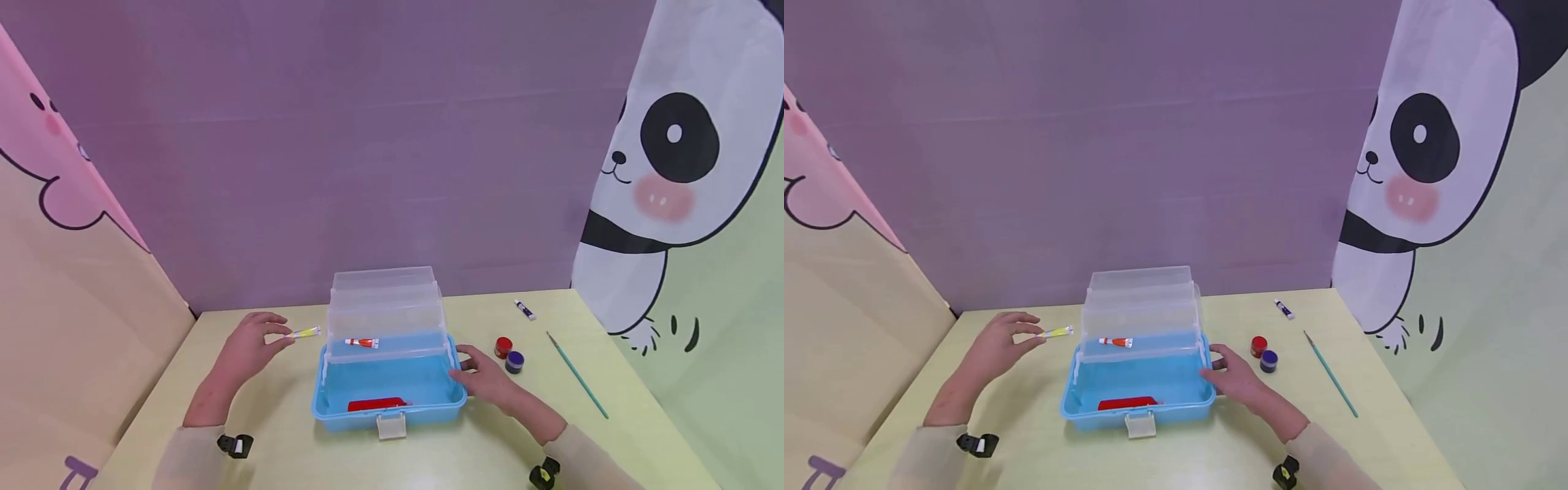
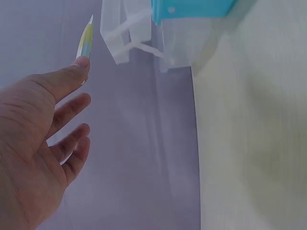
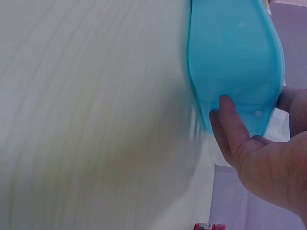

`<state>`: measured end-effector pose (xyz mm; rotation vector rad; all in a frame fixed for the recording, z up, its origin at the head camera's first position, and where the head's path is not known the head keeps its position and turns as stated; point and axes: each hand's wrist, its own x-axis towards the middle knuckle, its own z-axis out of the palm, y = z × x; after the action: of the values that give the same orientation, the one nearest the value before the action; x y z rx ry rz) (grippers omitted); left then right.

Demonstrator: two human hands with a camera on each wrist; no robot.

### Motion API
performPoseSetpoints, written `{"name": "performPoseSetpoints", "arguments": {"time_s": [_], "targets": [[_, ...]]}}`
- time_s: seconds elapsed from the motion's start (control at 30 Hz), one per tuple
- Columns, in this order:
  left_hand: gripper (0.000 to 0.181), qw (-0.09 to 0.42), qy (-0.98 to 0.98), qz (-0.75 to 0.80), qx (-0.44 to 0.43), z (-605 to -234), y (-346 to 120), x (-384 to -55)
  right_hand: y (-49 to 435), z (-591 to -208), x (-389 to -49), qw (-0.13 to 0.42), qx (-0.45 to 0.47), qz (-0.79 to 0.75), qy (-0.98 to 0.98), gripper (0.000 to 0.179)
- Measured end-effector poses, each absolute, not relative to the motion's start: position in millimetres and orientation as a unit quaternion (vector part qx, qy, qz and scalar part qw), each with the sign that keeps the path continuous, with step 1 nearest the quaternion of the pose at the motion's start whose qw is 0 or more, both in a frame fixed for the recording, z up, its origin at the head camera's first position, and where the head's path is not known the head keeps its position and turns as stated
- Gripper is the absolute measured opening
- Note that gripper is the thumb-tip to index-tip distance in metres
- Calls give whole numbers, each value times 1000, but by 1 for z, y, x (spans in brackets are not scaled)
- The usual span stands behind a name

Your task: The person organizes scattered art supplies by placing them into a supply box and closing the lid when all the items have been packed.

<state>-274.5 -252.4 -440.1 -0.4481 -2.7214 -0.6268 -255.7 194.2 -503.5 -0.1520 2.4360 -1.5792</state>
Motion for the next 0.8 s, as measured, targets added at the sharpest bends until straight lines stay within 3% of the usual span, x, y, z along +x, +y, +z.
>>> {"name": "performPoseSetpoints", "arguments": {"time_s": [0.8], "targets": [[18,136,-945,-254,-152,-430,-162,-282,194,-502,-254,117,-45,-541,832,58]]}}
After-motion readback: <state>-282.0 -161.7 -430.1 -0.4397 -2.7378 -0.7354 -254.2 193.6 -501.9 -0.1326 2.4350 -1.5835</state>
